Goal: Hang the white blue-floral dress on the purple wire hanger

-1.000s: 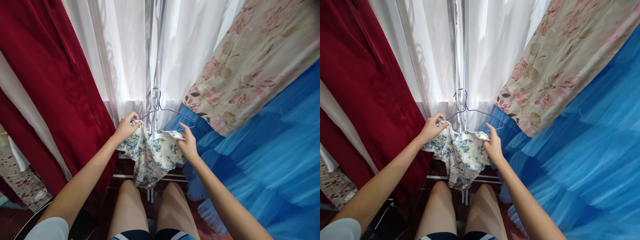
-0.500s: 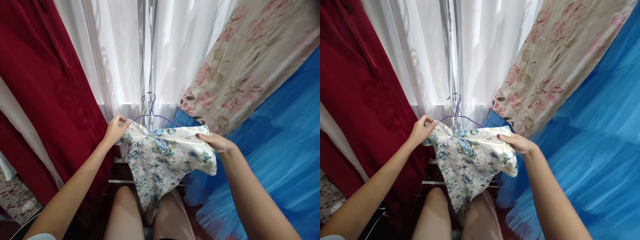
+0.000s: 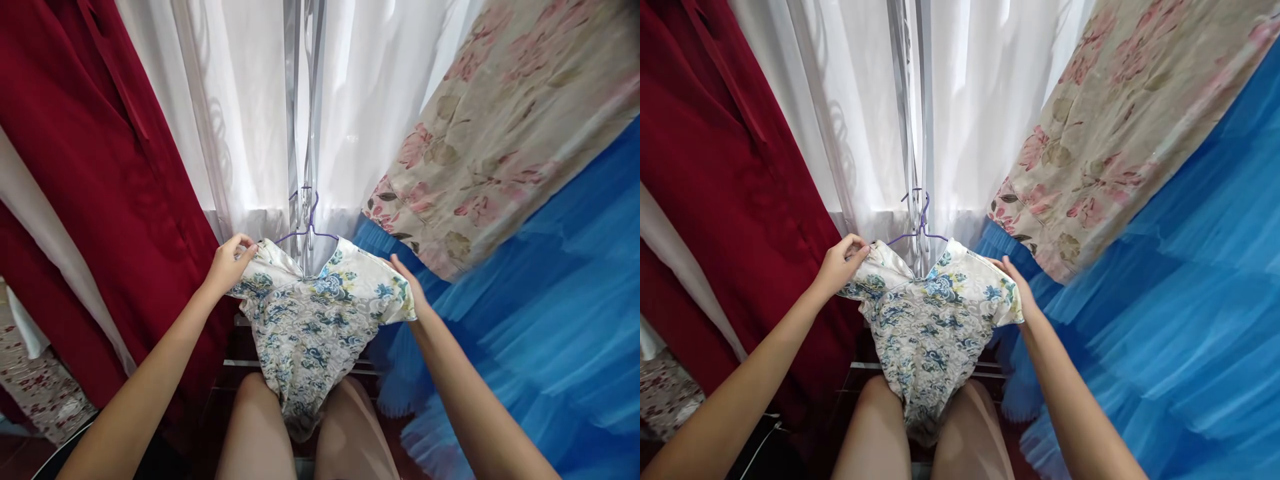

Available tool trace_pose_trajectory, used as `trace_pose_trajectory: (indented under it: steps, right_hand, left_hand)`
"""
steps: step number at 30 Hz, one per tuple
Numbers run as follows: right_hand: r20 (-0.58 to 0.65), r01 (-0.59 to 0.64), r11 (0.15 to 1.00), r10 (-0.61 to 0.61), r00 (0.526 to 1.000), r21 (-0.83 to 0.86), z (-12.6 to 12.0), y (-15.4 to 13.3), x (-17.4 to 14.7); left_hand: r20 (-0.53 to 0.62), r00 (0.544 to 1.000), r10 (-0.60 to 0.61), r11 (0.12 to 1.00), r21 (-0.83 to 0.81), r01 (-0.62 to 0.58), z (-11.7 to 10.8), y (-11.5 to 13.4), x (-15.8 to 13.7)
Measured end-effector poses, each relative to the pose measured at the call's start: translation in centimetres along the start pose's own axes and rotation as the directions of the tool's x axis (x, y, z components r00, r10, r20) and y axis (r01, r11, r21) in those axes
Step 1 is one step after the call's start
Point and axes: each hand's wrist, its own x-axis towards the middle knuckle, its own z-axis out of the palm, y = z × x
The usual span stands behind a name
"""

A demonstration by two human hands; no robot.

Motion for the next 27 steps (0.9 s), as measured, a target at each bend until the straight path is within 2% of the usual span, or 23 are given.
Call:
trace_pose_trajectory:
  steps: [4,6,9,14,18,22,25,27]
  right_hand:
    - [0.039,-0.127,0.988,0.124,0.992,0.084,-0.7,-0.4,-1.5]
    - [0.041,-0.118,0.990,0.115,0.993,0.080,-0.3,-1.0,-2.3]
    - [0.000,-0.098,0.988,0.098,0.995,0.123,0.9,-1.7,-2.9]
    - [-0.095,-0.069,0.980,0.088,0.992,0.186,1.6,-2.4,-2.9]
    - [-0.121,-0.073,0.957,0.110,0.987,0.279,1.6,-2.7,-3.3]
    - [-0.169,-0.089,0.933,0.156,0.973,0.350,3.1,-1.3,-6.3]
    - [-0.190,-0.086,0.935,0.159,0.969,0.344,5.5,0.9,-10.4]
    - [-0.155,-0.089,0.938,0.148,0.977,0.335,7.3,2.3,-13.1]
  left_hand:
    - [0.097,0.988,0.117,0.992,-0.067,-0.110,0.1,1.1,0.5]
    - [0.140,0.974,0.176,0.983,-0.078,-0.166,0.7,2.5,1.3]
    - [0.175,0.964,0.201,0.980,-0.046,-0.196,1.8,4.6,2.9]
    - [0.095,0.958,0.272,0.961,0.023,-0.275,3.0,7.4,4.9]
    - [0.032,0.946,0.324,0.939,0.111,-0.325,3.7,8.8,5.8]
    - [0.065,0.913,0.403,0.902,0.142,-0.408,5.5,8.9,5.4]
    - [0.164,0.873,0.459,0.871,0.107,-0.479,7.6,7.8,3.6]
    - [0.194,0.849,0.492,0.858,0.058,-0.510,8.8,6.5,1.8]
